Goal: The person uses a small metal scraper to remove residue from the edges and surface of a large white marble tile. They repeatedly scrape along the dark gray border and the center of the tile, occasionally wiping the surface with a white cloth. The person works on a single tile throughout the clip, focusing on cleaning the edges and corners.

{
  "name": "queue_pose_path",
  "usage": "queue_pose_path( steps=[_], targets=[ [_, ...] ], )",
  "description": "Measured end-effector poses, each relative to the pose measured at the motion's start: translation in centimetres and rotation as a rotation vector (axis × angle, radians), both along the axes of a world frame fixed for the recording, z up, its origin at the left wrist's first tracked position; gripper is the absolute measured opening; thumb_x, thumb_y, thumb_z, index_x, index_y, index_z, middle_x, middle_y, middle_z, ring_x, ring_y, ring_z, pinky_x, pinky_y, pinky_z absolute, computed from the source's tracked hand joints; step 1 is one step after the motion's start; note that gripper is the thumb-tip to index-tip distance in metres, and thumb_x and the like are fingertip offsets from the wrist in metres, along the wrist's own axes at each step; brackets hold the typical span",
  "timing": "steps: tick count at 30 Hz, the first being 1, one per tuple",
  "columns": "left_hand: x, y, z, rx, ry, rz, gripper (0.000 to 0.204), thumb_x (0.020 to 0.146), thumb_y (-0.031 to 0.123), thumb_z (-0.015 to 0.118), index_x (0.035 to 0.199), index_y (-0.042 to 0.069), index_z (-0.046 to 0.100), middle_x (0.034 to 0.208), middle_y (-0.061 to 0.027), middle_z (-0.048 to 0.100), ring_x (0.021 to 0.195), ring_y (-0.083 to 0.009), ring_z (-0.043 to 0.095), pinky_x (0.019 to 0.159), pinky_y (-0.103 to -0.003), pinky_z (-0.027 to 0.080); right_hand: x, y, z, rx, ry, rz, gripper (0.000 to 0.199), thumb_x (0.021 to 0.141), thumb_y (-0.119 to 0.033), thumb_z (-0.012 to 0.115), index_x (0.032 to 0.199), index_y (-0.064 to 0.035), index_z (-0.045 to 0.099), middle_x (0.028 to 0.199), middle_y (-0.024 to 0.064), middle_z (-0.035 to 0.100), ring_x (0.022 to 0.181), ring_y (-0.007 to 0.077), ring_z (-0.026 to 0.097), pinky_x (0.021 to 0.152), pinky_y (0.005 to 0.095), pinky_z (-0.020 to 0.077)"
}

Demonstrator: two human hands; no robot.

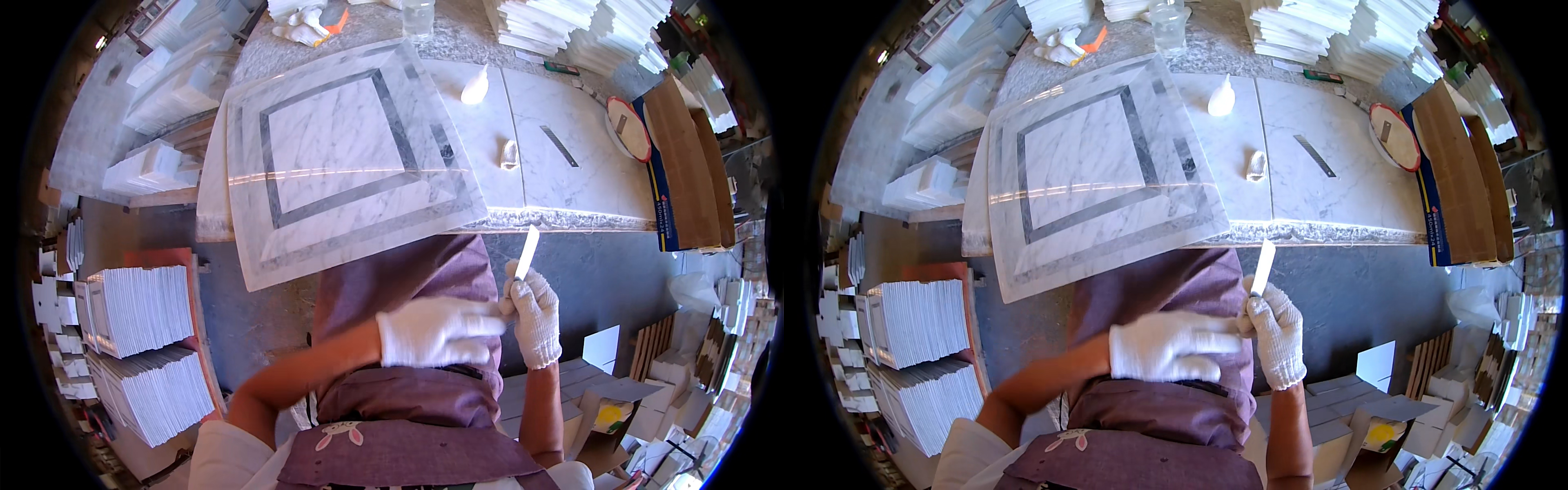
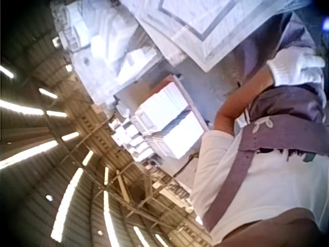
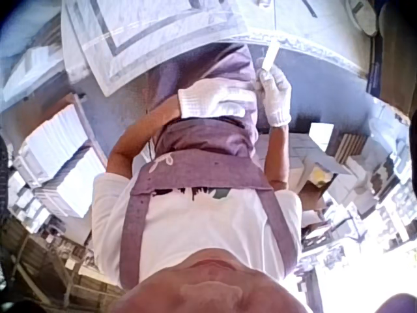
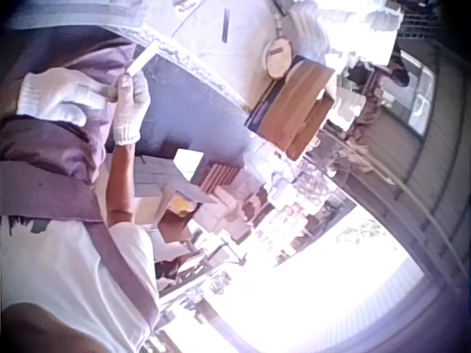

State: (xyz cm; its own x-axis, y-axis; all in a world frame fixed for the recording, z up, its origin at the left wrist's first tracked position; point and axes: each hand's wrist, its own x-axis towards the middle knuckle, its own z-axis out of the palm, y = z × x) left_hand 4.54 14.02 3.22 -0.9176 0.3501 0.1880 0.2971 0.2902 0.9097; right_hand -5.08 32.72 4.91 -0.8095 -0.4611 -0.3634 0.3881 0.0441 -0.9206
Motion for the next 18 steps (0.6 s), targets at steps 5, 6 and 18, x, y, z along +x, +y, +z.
queue_pose_path(
  steps=[5, 6, 18],
  targets=[
    [0.9, -1.3, 0.9, 0.212, -0.27, 0.655, 0.044, 0.094, 0.02, 0.075, 0.131, 0.0, 0.062, 0.116, -0.0127, 0.068, 0.106, -0.0217, 0.066, 0.093, -0.033, 0.053, -0.7, -1.6, 0.4, -0.015, -0.014, 0.147, 0.026, 0.103, -0.013, 0.056, 0.121, 0.0041, 0.063, 0.08, 0.0008, 0.058, 0.065, 0.0085, 0.051, 0.059, 0.0242, 0.0435],
    [0.6, -2.0, 1.6, 0.309, -0.385, 0.754, 0.045, 0.093, 0.019, 0.077, 0.131, -0.001, 0.062, 0.111, -0.0112, 0.068, 0.102, -0.0164, 0.066, 0.089, -0.031, 0.054, -0.7, -2.4, 0.3, -0.025, -0.035, 0.196, 0.026, 0.103, -0.012, 0.056, 0.121, 0.0042, 0.064, 0.08, 0.0012, 0.059, 0.066, 0.0089, 0.052, 0.06, 0.0245, 0.0441],
    [-2.1, -4.4, 1.1, 0.402, -0.45, 0.721, 0.01, 0.096, 0.008, 0.072, 0.101, 0.0, 0.073, 0.097, -0.0037, 0.071, 0.082, -0.0065, 0.062, 0.073, -0.023, 0.053, -1.3, -5.8, -1.0, 0.161, 0.384, 0.413, 0.02, 0.098, -0.008, 0.066, 0.114, 0.0028, 0.069, 0.096, 0.0029, 0.068, 0.082, 0.0125, 0.063, 0.076, 0.0284, 0.054]
  ],
)
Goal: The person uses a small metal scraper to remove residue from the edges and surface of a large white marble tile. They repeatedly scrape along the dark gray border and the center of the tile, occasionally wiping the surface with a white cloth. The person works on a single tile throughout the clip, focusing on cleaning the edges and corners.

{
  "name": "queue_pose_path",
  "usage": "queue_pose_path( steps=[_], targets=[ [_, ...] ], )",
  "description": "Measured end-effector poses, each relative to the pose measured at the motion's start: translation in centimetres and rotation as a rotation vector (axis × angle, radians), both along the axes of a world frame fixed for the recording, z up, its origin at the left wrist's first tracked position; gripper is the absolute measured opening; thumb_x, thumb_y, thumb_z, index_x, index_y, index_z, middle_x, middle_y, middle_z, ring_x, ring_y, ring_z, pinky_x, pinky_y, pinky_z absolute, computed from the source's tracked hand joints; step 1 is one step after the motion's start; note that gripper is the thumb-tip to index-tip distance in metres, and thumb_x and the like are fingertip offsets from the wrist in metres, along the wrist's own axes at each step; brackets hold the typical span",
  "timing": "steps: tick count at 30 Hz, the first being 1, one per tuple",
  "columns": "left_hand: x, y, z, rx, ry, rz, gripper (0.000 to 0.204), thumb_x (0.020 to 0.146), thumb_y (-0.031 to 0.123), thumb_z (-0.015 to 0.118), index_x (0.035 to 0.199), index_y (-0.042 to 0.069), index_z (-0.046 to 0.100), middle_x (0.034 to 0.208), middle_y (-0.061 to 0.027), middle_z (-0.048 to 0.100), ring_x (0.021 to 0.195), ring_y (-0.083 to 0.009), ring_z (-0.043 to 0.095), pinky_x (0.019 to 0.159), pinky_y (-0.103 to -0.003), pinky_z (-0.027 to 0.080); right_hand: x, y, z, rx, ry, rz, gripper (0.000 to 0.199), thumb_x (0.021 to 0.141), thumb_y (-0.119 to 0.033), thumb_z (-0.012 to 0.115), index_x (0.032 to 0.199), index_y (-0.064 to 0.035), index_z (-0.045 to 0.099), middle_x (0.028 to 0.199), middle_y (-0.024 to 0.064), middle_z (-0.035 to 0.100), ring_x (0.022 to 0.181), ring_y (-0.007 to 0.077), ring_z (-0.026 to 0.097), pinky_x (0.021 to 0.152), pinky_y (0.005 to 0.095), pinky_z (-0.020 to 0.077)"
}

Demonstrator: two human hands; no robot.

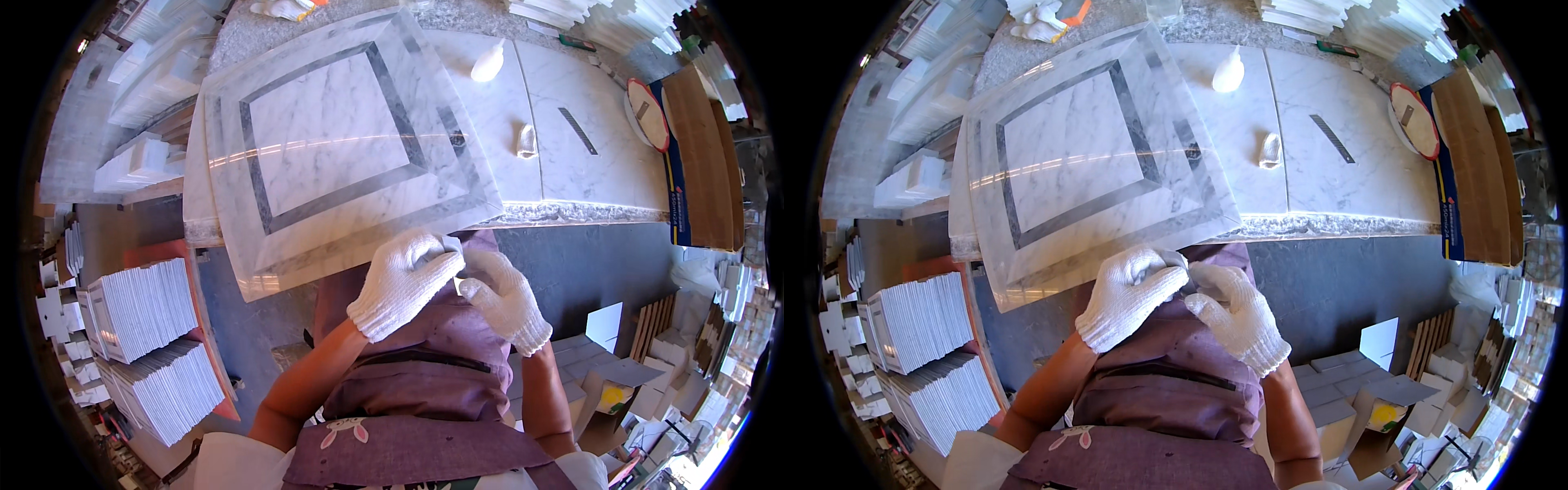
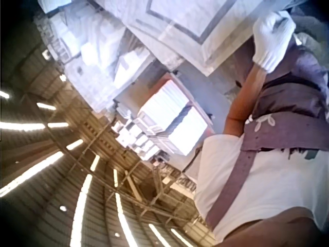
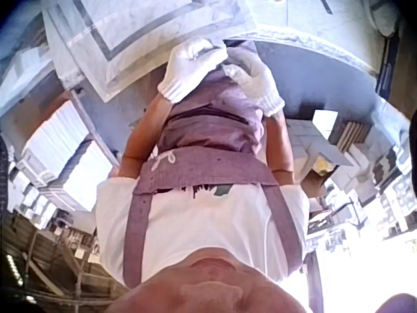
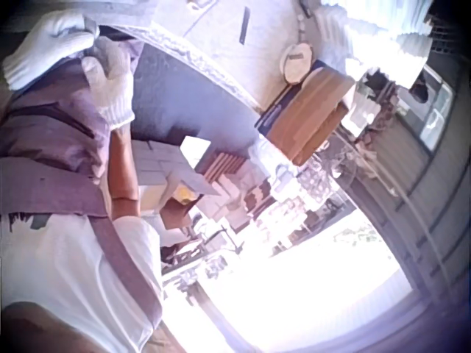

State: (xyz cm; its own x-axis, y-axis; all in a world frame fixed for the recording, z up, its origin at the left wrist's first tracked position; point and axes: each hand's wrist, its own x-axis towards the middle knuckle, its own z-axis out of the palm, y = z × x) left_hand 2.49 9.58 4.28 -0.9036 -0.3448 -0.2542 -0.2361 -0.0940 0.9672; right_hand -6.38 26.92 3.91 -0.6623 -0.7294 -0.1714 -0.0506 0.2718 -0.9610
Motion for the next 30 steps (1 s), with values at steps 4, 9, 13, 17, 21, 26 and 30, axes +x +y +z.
queue_pose_path(
  steps=[4, 9, 13, 17, 21, 26, 30],
  targets=[
    [0.3, -0.4, 0.7, -0.229, -0.063, -0.085, 0.011, 0.092, 0.009, 0.077, 0.099, 0.002, 0.073, 0.09, -0.0025, 0.072, 0.078, -0.0042, 0.061, 0.066, -0.025, 0.051, 0.2, -0.4, 1.5, 0.064, -0.264, -0.009, 0.021, 0.098, -0.007, 0.065, 0.116, 0.0019, 0.07, 0.099, 0.0034, 0.069, 0.085, 0.0124, 0.064, 0.079, 0.0284, 0.055],
    [2.1, -2.1, 0.2, -1.058, 0.206, -0.01, 0.036, 0.08, 0.027, 0.084, 0.111, 0.013, 0.072, 0.102, -0.0064, 0.07, 0.092, -0.0287, 0.068, 0.083, -0.043, 0.053, -1.2, 0.5, 1.4, 0.022, -0.418, -0.13, 0.019, 0.099, -0.001, 0.061, 0.115, 0.0008, 0.068, 0.098, 0.0018, 0.067, 0.086, 0.01, 0.062, 0.079, 0.0274, 0.0539],
    [3.4, -5.1, -1.0, -1.339, 0.058, -0.256, 0.076, 0.071, 0.035, 0.086, 0.14, 0.022, 0.057, 0.147, -0.0106, 0.048, 0.135, -0.034, 0.047, 0.113, -0.055, 0.038, -3.1, 0.3, 0.8, -0.082, -0.167, -0.136, 0.015, 0.1, -0.001, 0.058, 0.112, 0.0, 0.066, 0.094, 0.0006, 0.063, 0.085, 0.0071, 0.057, 0.079, 0.0242, 0.0501],
    [3.4, -7.0, -2.0, -1.488, 0.047, -0.271, 0.059, 0.074, 0.024, 0.08, 0.13, 0.023, 0.063, 0.141, -0.0122, 0.053, 0.129, -0.0331, 0.053, 0.112, -0.054, 0.041, -5.7, -1.3, 1.6, 0.069, -0.128, -0.117, 0.023, 0.101, -0.006, 0.058, 0.12, 0.0016, 0.068, 0.095, 0.0005, 0.064, 0.085, 0.0069, 0.056, 0.078, 0.0241, 0.0499],
    [3.6, -7.4, -2.0, -1.577, 0.111, -0.344, 0.043, 0.081, 0.016, 0.067, 0.124, 0.021, 0.067, 0.141, -0.0136, 0.054, 0.127, -0.0314, 0.055, 0.109, -0.051, 0.045, -8.3, -3.6, 1.8, 0.138, 0.069, -0.054, 0.036, 0.098, -0.008, 0.061, 0.133, -0.0006, 0.065, 0.096, 0.0053, 0.068, 0.086, 0.0133, 0.062, 0.08, 0.0294, 0.0523],
    [5.7, -9.4, -2.0, -1.57, 0.072, -0.397, 0.044, 0.088, 0.016, 0.062, 0.13, 0.024, 0.066, 0.143, -0.0109, 0.053, 0.13, -0.0274, 0.052, 0.113, -0.045, 0.045, -9.5, -6.2, 2.0, 0.122, 0.283, 0.162, 0.037, 0.094, -0.004, 0.061, 0.131, -0.0003, 0.068, 0.1, 0.0088, 0.071, 0.086, 0.0177, 0.064, 0.078, 0.0318, 0.0519],
    [6.7, -11.1, -2.2, -1.508, 0.117, -0.379, 0.042, 0.084, 0.015, 0.066, 0.125, 0.023, 0.07, 0.134, -0.0049, 0.06, 0.125, -0.0239, 0.058, 0.111, -0.045, 0.047, -9.5, -9.5, 1.8, 0.189, 0.473, 0.336, 0.033, 0.09, -0.001, 0.065, 0.122, -0.0023, 0.073, 0.093, 0.01, 0.069, 0.083, 0.0228, 0.065, 0.075, 0.0342, 0.0512]
  ],
)
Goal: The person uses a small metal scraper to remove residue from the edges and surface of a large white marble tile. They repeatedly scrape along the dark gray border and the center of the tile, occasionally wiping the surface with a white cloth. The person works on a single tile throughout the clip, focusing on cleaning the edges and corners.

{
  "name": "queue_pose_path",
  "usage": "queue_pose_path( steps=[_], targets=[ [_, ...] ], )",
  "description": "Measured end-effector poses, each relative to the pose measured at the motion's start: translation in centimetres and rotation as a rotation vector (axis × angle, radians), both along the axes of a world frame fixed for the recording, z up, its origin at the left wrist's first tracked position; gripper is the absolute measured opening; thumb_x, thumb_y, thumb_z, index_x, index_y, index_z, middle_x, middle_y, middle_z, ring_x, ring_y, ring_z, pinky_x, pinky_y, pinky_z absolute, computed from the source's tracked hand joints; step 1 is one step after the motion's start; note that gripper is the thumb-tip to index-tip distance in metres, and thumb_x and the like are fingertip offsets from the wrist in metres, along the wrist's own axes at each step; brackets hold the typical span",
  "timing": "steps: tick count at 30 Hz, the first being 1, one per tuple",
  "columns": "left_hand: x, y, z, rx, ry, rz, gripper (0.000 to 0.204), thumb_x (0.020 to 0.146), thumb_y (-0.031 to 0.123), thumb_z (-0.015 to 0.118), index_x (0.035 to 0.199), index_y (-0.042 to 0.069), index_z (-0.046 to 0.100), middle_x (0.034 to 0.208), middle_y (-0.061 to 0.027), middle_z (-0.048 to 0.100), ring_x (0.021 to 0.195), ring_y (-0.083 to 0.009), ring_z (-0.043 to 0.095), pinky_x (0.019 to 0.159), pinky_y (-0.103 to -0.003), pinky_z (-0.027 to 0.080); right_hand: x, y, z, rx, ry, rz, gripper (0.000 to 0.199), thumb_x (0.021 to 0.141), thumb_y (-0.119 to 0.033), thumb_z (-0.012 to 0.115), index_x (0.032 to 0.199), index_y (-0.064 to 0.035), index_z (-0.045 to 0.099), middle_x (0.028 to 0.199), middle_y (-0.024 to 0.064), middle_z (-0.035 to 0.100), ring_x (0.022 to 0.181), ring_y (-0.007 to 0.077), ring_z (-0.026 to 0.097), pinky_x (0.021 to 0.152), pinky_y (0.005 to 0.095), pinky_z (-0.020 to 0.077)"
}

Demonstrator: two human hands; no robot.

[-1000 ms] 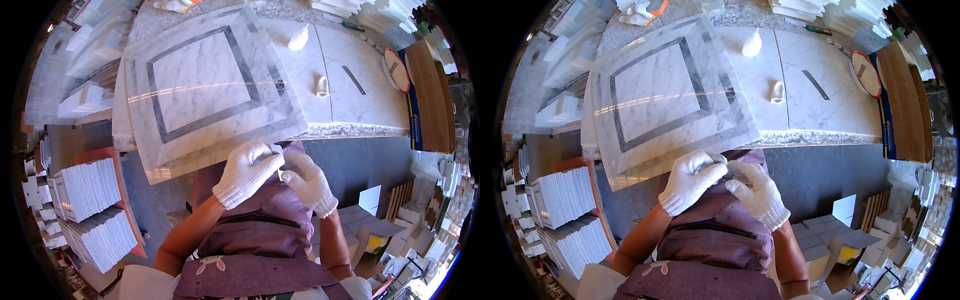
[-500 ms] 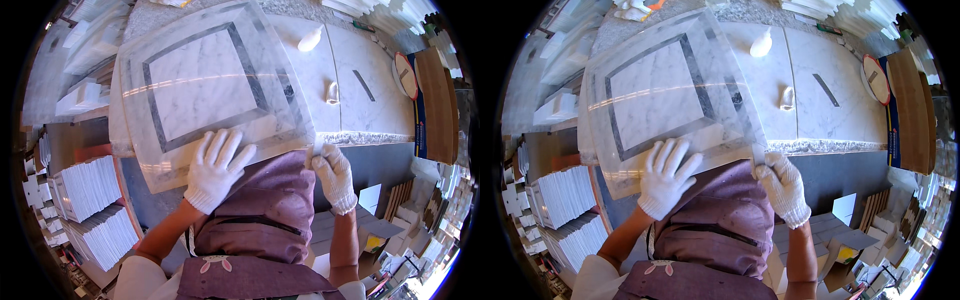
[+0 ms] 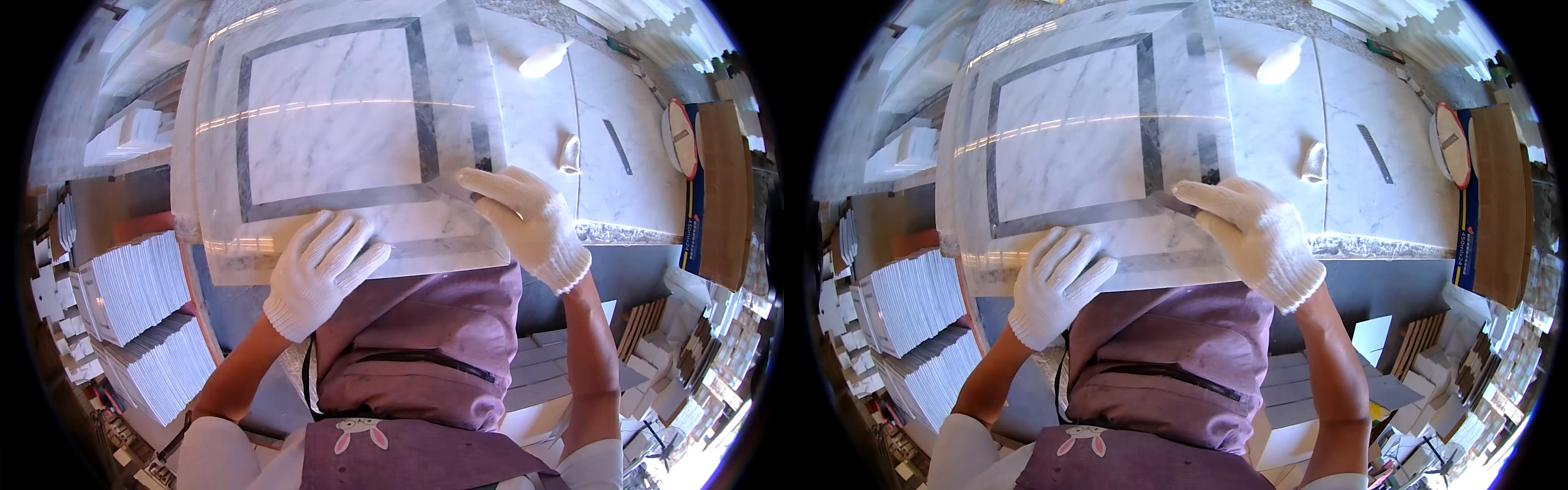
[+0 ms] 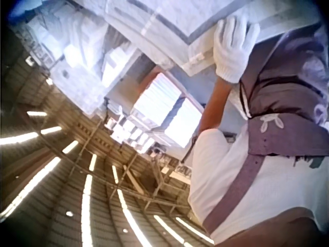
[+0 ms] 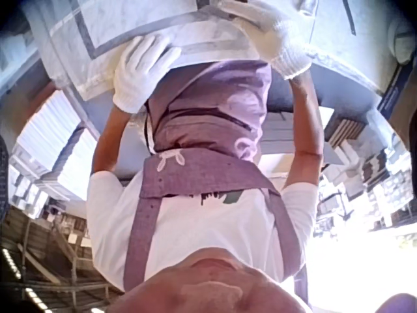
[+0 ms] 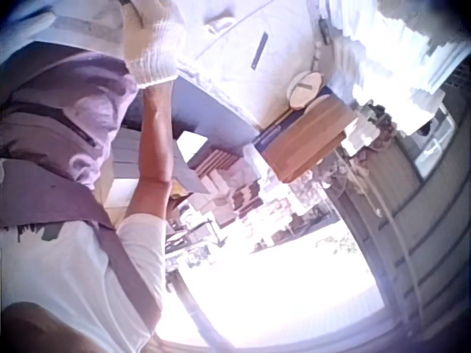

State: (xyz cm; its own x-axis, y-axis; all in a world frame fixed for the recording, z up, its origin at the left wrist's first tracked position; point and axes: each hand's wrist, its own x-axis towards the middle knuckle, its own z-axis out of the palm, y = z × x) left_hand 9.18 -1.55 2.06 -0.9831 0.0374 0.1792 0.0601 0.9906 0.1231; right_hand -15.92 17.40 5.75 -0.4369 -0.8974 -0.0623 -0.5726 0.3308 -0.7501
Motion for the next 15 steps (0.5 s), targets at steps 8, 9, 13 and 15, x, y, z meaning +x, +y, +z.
queue_pose_path(
  steps=[8, 9, 13, 15],
  targets=[
    [0.0, 0.3, -0.9, 0.025, 0.049, 0.038, 0.043, 0.083, 0.013, 0.067, 0.125, 0.024, 0.07, 0.132, -0.0027, 0.061, 0.125, -0.0222, 0.058, 0.111, -0.043, 0.048, -1.4, -1.1, -1.1, -0.025, 0.338, 0.165, 0.029, 0.084, -0.009, 0.074, 0.112, -0.0136, 0.077, 0.081, 0.0064, 0.064, 0.074, 0.026, 0.061, 0.067, 0.0384, 0.0493],
    [0.0, 0.3, -0.9, 0.024, 0.056, 0.038, 0.043, 0.083, 0.014, 0.067, 0.125, 0.024, 0.07, 0.132, -0.0026, 0.061, 0.125, -0.0219, 0.058, 0.111, -0.043, 0.048, -1.5, -1.2, -1.1, -0.025, 0.347, 0.173, 0.03, 0.084, -0.012, 0.074, 0.113, -0.0173, 0.077, 0.08, 0.006, 0.062, 0.072, 0.0264, 0.061, 0.066, 0.0389, 0.0492],
    [-0.6, 0.6, -0.8, 0.05, 0.146, 0.043, 0.034, 0.071, 0.014, 0.08, 0.104, 0.02, 0.073, 0.117, -0.0062, 0.065, 0.108, -0.0287, 0.066, 0.097, -0.049, 0.054, -2.0, -1.7, -1.6, -0.055, 0.405, 0.24, 0.03, 0.085, -0.012, 0.073, 0.113, -0.0193, 0.077, 0.079, 0.0044, 0.061, 0.073, 0.0246, 0.06, 0.065, 0.0385, 0.0491],
    [-0.7, 0.6, -0.7, 0.059, 0.15, 0.048, 0.035, 0.071, 0.013, 0.08, 0.105, 0.02, 0.073, 0.117, -0.0066, 0.065, 0.108, -0.0292, 0.066, 0.097, -0.049, 0.054, -2.3, -1.6, -2.0, -0.073, 0.415, 0.266, 0.03, 0.085, -0.011, 0.072, 0.113, -0.0206, 0.077, 0.079, 0.0038, 0.061, 0.072, 0.0238, 0.06, 0.065, 0.0385, 0.0491]
  ],
)
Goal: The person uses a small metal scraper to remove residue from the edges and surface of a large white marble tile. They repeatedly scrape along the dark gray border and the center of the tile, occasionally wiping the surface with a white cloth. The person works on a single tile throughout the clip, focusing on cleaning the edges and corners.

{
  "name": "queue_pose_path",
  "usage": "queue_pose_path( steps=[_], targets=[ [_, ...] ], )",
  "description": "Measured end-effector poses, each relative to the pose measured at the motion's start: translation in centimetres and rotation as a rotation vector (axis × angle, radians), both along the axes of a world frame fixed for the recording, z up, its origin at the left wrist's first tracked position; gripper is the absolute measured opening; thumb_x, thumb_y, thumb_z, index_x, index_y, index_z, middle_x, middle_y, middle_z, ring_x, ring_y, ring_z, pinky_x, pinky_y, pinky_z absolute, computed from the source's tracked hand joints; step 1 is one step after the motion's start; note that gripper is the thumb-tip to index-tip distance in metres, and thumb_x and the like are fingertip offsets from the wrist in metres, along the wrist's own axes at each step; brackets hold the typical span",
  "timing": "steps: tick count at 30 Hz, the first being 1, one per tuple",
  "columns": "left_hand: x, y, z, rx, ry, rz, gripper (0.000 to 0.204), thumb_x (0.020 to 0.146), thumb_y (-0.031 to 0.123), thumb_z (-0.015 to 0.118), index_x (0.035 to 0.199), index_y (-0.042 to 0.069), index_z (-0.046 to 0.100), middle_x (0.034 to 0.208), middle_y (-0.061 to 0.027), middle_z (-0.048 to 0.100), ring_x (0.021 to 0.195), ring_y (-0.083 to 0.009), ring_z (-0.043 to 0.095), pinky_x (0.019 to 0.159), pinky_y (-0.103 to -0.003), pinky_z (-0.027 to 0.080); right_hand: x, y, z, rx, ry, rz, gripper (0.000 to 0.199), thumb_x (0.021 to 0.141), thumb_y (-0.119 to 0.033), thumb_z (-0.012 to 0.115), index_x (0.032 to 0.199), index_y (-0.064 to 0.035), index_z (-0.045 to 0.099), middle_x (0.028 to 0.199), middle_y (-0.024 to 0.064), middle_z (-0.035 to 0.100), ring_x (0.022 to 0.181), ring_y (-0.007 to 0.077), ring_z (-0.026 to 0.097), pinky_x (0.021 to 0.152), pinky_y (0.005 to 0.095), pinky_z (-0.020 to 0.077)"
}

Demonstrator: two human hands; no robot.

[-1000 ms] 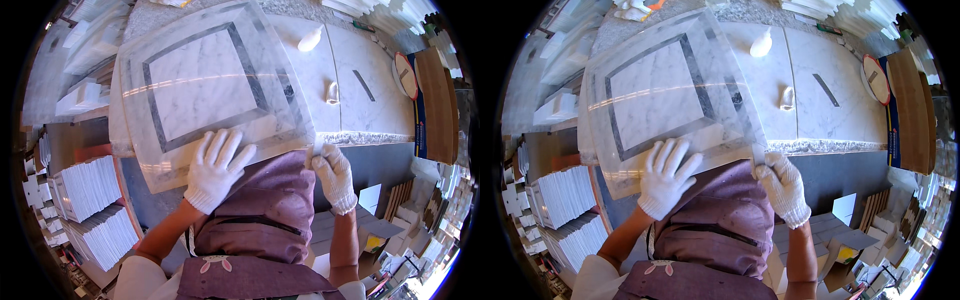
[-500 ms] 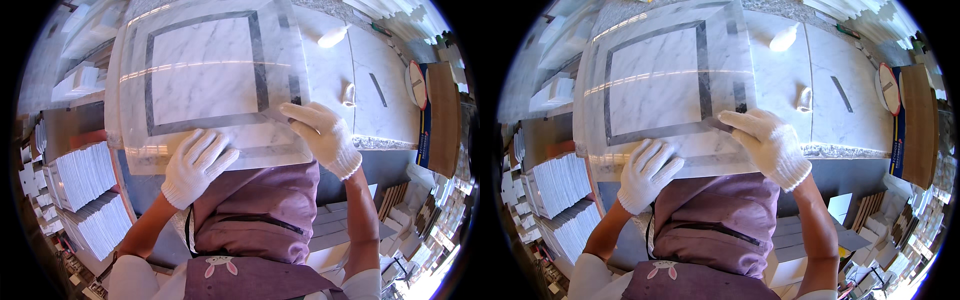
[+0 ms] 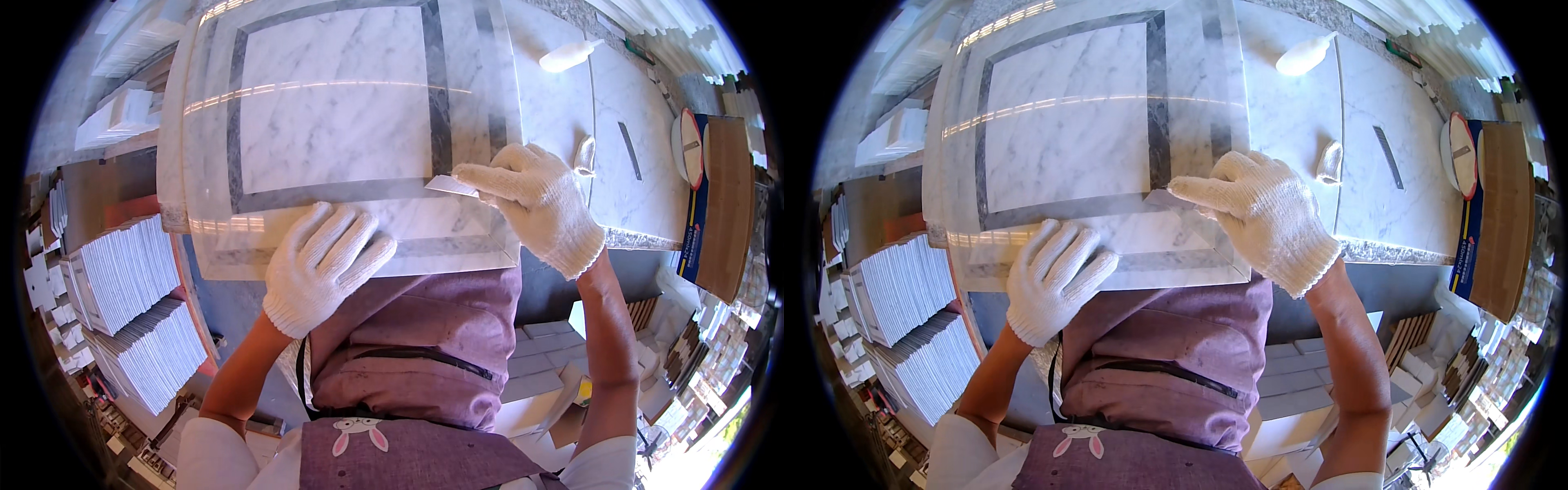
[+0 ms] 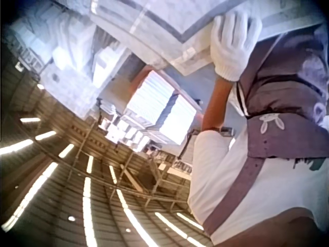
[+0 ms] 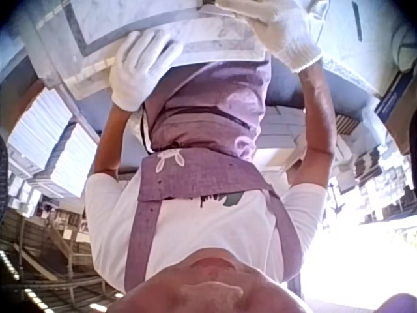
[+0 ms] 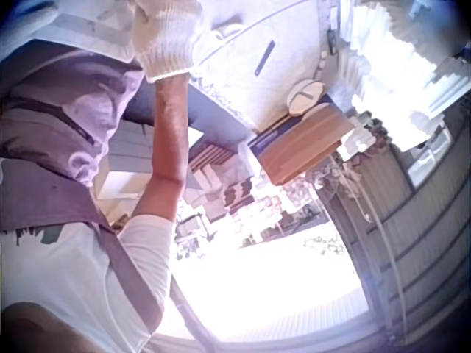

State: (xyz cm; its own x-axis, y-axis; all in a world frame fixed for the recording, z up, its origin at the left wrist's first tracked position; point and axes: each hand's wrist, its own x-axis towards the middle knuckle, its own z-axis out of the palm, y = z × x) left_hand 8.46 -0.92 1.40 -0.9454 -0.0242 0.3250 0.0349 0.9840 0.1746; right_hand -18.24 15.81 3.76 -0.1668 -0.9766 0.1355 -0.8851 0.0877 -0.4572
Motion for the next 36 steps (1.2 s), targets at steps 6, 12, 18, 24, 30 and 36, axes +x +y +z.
queue_pose_path(
  steps=[6, 12, 18, 24, 30, 36],
  targets=[
    [0.4, -0.1, -0.2, -0.051, -0.056, 0.009, 0.042, 0.08, 0.014, 0.069, 0.12, 0.026, 0.072, 0.128, -0.0015, 0.063, 0.122, -0.0218, 0.059, 0.107, -0.042, 0.049, -0.3, -0.6, 0.2, -0.013, -0.053, 0.03, 0.031, 0.083, -0.003, 0.073, 0.111, -0.0138, 0.078, 0.079, 0.0046, 0.062, 0.073, 0.0246, 0.058, 0.067, 0.0391, 0.0455],
    [0.4, -0.1, -0.4, -0.053, -0.042, 0.007, 0.042, 0.079, 0.013, 0.07, 0.119, 0.026, 0.073, 0.128, -0.0015, 0.063, 0.121, -0.022, 0.06, 0.107, -0.042, 0.05, -0.5, -0.3, -0.5, 0.0, -0.082, 0.056, 0.032, 0.083, -0.003, 0.072, 0.112, -0.0147, 0.078, 0.078, 0.0045, 0.061, 0.072, 0.0244, 0.057, 0.067, 0.0389, 0.0454],
    [0.3, -0.1, -0.5, -0.046, -0.011, 0.011, 0.042, 0.078, 0.013, 0.07, 0.118, 0.026, 0.074, 0.127, -0.0013, 0.063, 0.12, -0.0224, 0.06, 0.106, -0.042, 0.05, -0.5, -0.6, -0.3, -0.022, -0.051, 0.053, 0.032, 0.082, -0.001, 0.072, 0.112, -0.0145, 0.078, 0.077, 0.0048, 0.059, 0.072, 0.0248, 0.057, 0.066, 0.0393, 0.0452],
    [0.3, 0.1, -0.3, -0.066, -0.034, 0.02, 0.041, 0.078, 0.013, 0.07, 0.116, 0.025, 0.074, 0.125, -0.0015, 0.063, 0.118, -0.0226, 0.061, 0.105, -0.043, 0.051, -0.2, 0.1, -0.5, 0.01, -0.087, 0.043, 0.034, 0.082, 0.001, 0.071, 0.113, -0.0139, 0.077, 0.078, 0.0055, 0.06, 0.072, 0.0251, 0.057, 0.064, 0.0398, 0.0445],
    [0.2, -0.1, -0.1, -0.065, -0.039, 0.021, 0.04, 0.078, 0.014, 0.071, 0.116, 0.025, 0.074, 0.126, -0.0015, 0.063, 0.119, -0.0216, 0.061, 0.105, -0.042, 0.05, 0.1, -0.3, -0.3, -0.013, -0.045, -0.008, 0.035, 0.082, 0.001, 0.071, 0.113, -0.013, 0.077, 0.078, 0.0056, 0.059, 0.071, 0.0252, 0.057, 0.063, 0.0382, 0.045],
    [0.2, 0.1, 0.0, -0.066, -0.062, 0.025, 0.041, 0.077, 0.013, 0.072, 0.116, 0.026, 0.073, 0.123, -0.0013, 0.063, 0.118, -0.0216, 0.061, 0.104, -0.042, 0.051, 0.6, 0.0, 0.2, 0.026, -0.031, -0.005, 0.035, 0.082, 0.0, 0.07, 0.114, -0.0127, 0.077, 0.077, 0.0063, 0.06, 0.07, 0.0252, 0.059, 0.062, 0.0384, 0.0456]
  ],
)
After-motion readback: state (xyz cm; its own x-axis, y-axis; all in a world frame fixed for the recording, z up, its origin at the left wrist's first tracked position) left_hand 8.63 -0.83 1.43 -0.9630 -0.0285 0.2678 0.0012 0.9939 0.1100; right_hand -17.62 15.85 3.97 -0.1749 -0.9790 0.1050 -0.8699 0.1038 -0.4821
